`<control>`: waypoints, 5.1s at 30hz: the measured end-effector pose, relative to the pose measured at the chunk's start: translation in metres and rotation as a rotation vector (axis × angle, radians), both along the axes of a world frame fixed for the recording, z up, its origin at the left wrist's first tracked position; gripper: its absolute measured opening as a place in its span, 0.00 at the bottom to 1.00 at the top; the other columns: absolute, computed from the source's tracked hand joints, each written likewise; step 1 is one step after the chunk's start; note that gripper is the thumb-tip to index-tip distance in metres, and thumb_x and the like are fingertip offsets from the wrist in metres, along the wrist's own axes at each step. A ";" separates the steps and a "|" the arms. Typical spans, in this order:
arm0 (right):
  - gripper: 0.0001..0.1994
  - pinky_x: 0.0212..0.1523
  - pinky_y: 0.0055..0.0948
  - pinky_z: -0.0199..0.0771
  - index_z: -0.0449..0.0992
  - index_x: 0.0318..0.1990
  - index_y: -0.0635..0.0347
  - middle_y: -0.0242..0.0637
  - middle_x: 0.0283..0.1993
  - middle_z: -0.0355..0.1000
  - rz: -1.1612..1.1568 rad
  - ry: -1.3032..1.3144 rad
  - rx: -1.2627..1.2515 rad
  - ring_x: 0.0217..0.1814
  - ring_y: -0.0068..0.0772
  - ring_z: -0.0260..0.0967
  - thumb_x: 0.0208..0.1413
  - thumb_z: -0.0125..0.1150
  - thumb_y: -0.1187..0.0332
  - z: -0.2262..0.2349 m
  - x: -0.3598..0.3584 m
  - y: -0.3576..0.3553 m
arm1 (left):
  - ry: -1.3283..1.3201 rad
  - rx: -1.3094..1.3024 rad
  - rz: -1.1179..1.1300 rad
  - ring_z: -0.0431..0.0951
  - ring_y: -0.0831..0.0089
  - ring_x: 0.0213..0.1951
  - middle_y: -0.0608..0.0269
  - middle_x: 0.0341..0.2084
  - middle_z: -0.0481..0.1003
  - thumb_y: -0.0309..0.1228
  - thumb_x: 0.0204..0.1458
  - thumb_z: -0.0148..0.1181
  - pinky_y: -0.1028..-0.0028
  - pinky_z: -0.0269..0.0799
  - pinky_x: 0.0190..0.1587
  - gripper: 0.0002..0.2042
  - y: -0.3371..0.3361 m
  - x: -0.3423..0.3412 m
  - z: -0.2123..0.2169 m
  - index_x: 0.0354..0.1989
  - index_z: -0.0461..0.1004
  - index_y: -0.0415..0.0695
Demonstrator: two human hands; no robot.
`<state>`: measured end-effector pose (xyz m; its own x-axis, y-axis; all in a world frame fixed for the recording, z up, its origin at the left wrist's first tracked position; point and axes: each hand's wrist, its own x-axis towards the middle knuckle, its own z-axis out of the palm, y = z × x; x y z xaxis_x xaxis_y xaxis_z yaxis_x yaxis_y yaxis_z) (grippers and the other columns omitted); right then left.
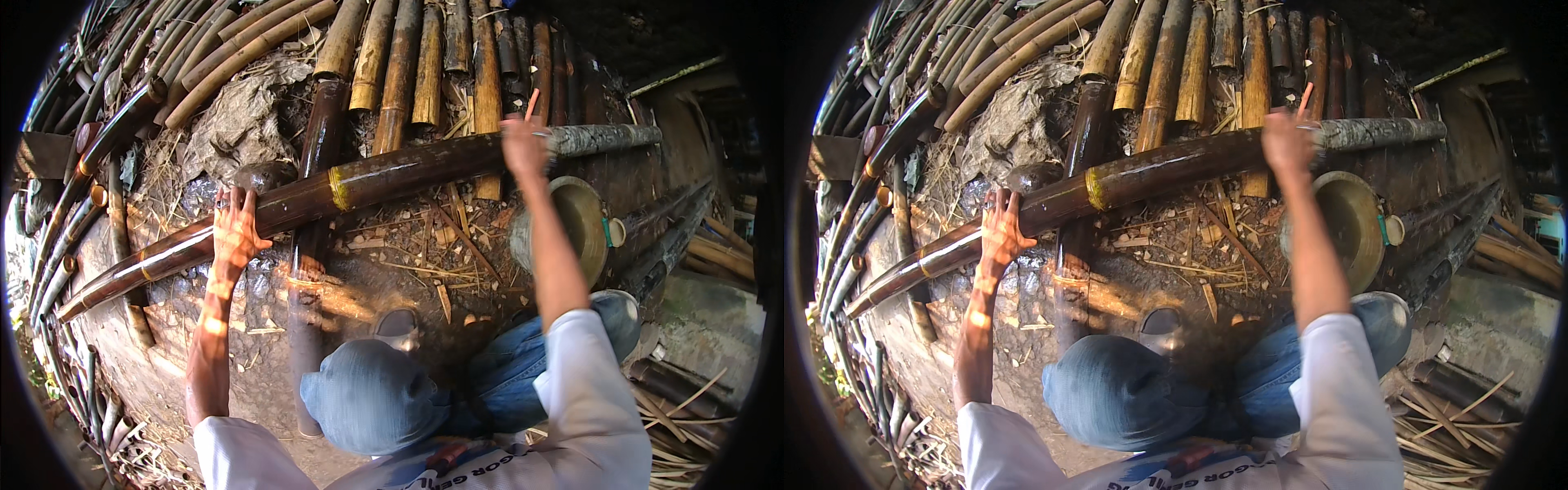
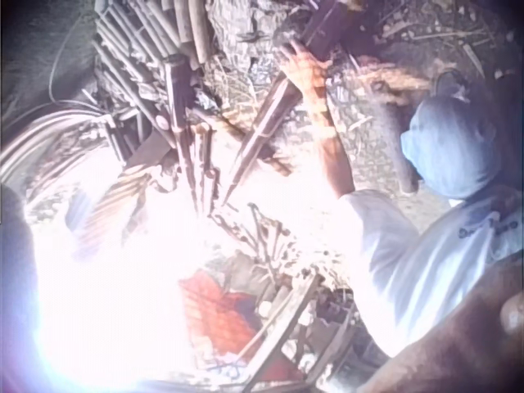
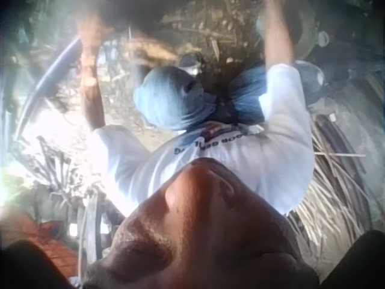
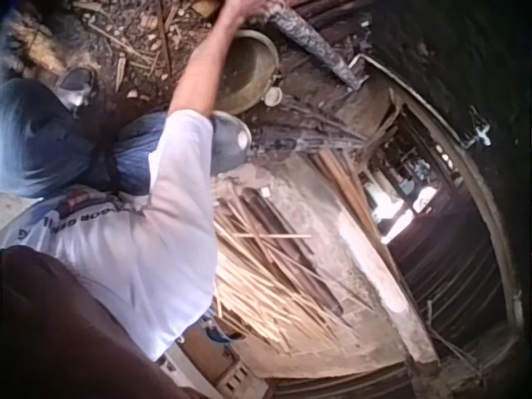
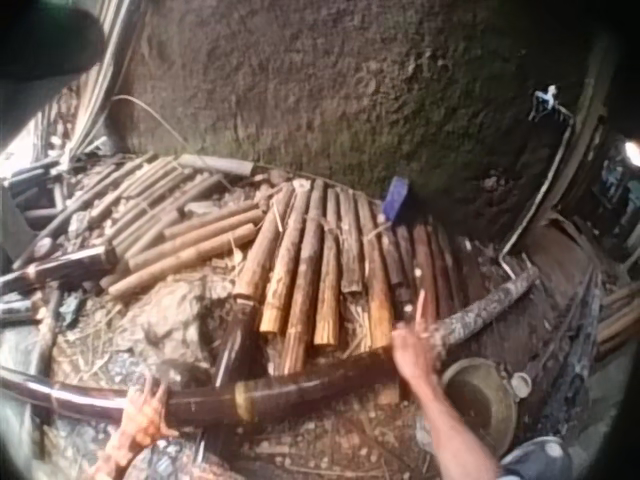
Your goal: The person sits on the ground and repeatedly rubs a long bamboo pole with a cloth, occasionally dipping the cloth into a nearby bowl of liquid. The person rotates the pole to treat different sections and continues the rubbing motion throughout the clip.
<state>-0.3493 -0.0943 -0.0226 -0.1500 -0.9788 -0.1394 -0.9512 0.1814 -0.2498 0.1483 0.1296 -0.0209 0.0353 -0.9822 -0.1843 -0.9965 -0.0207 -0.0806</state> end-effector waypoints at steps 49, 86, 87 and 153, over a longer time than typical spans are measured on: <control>0.14 0.53 0.46 0.71 0.79 0.50 0.51 0.34 0.52 0.77 0.102 -0.054 -0.174 0.50 0.41 0.75 0.67 0.49 0.61 -0.005 0.009 0.039 | 0.061 -0.283 0.016 0.69 0.54 0.58 0.57 0.56 0.69 0.25 0.25 0.78 0.55 0.63 0.64 0.49 0.029 -0.029 0.002 0.66 0.65 0.46; 0.15 0.53 0.45 0.68 0.80 0.46 0.49 0.39 0.54 0.77 0.145 0.130 -0.284 0.53 0.38 0.74 0.67 0.44 0.61 -0.001 -0.011 0.027 | 0.138 -0.092 -0.001 0.70 0.49 0.59 0.52 0.56 0.73 0.45 0.25 0.83 0.51 0.64 0.63 0.52 0.025 0.008 0.010 0.67 0.66 0.48; 0.16 0.51 0.42 0.68 0.80 0.44 0.51 0.40 0.53 0.77 0.122 0.237 -0.301 0.52 0.40 0.74 0.67 0.43 0.60 0.004 -0.014 0.020 | 0.126 -0.097 0.005 0.71 0.50 0.58 0.52 0.55 0.73 0.44 0.25 0.83 0.51 0.64 0.62 0.52 0.024 0.006 0.008 0.66 0.66 0.48; 0.14 0.64 0.65 0.60 0.79 0.50 0.48 0.44 0.47 0.79 0.277 -0.159 -0.171 0.55 0.49 0.74 0.61 0.55 0.57 -0.025 0.082 0.077 | 0.030 -0.454 -0.018 0.70 0.51 0.59 0.55 0.56 0.72 0.23 0.32 0.71 0.55 0.65 0.64 0.41 0.035 0.020 -0.015 0.63 0.67 0.45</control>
<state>-0.2671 -0.0174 -0.0476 0.1346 -0.9905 0.0296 -0.9051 -0.1350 -0.4032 0.1680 0.1651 -0.0360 0.0189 -0.9642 0.2644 -0.9988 -0.0302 -0.0386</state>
